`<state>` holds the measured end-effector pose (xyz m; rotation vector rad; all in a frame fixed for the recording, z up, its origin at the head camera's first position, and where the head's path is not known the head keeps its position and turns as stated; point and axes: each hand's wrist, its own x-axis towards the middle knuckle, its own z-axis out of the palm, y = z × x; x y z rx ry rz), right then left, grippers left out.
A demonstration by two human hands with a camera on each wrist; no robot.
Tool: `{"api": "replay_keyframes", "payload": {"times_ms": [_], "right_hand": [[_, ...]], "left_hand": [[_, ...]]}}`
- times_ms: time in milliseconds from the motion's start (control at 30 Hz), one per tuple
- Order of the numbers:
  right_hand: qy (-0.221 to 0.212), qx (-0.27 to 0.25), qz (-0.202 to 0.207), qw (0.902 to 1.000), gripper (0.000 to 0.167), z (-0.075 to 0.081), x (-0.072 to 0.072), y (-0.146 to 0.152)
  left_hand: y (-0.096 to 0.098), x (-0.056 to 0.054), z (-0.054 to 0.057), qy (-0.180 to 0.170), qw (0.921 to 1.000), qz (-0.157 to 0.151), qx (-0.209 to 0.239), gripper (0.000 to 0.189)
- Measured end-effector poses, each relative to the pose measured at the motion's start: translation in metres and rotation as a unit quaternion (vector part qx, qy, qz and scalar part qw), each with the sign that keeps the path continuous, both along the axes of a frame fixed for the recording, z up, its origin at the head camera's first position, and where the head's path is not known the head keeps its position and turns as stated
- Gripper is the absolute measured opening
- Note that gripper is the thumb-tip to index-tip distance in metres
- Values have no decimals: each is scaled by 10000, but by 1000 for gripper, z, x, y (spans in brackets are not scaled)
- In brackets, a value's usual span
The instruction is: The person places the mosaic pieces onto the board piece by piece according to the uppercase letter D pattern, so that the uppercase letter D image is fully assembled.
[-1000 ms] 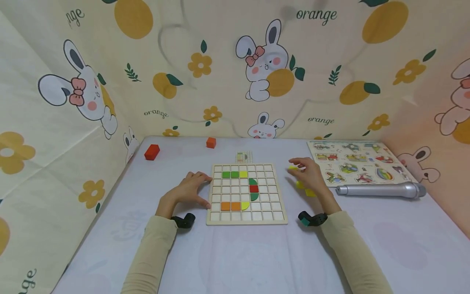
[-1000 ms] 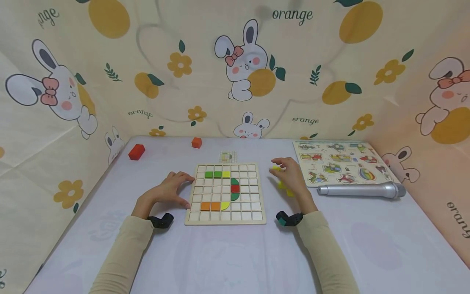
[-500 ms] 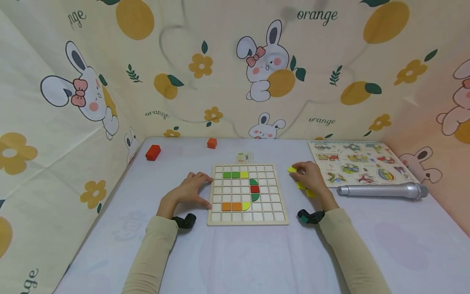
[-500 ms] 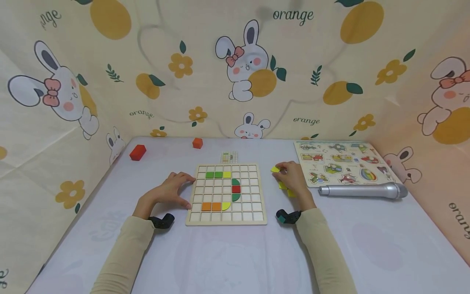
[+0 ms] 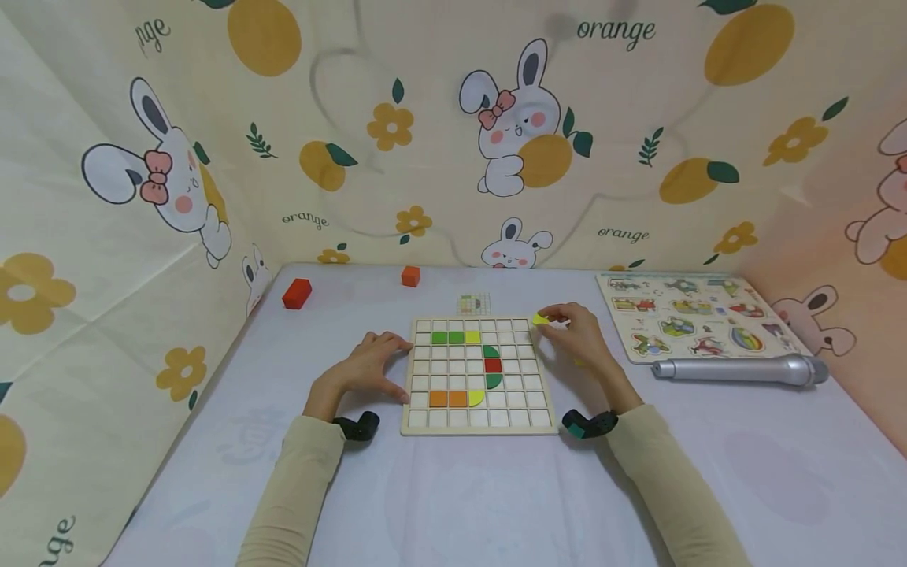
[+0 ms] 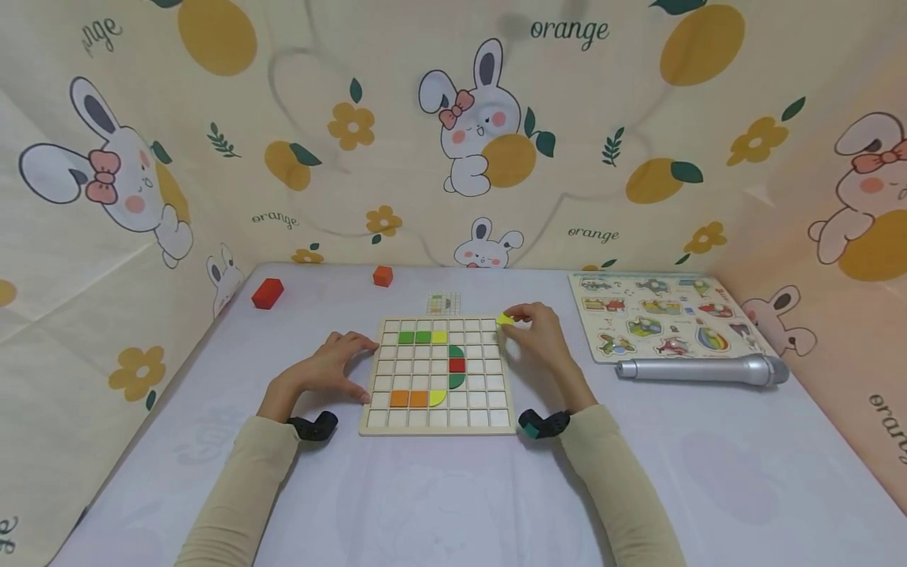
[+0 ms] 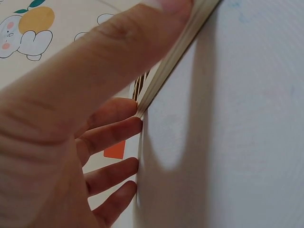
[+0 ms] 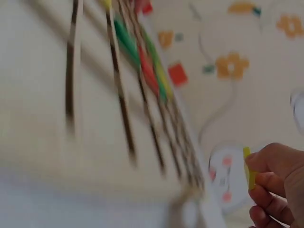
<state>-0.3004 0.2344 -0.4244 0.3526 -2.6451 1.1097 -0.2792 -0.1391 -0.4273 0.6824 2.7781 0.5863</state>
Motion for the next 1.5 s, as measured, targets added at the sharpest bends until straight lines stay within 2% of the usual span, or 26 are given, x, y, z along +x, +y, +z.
{"api": "replay_keyframes", "payload": {"times_ms": [133,333,500,667,900,1033,1200,1500], "right_hand": [[221,-150,400,9988,26,12,8,-27],[65,-370,1001,9943,25,21,21,-66],[216,-352,1627,9858,23,16,30,-94],[390,36,2088,9772,23,5,35,-116],[32,328,2498,9677,16,-9,37,-131],[97,451,2610,9642,13,-12,37,-134],[288,633,2517,9653,12,-13,39,-135],[312,832,2430,9659,10,-14,41,-135]], "left_hand": [[0,0,1,0,10000,-19,-9,91],[0,1,2,0,10000,-33,14,91],[0,2,3,73,9999,-94,62,91],[-1,2,3,81,9999,-98,114,91],[1,2,4,-119,9998,35,162,91],[1,1,3,-122,9998,49,133,92],[0,1,2,-114,9999,38,122,92],[-1,-2,-1,-43,9999,-6,114,91]]}}
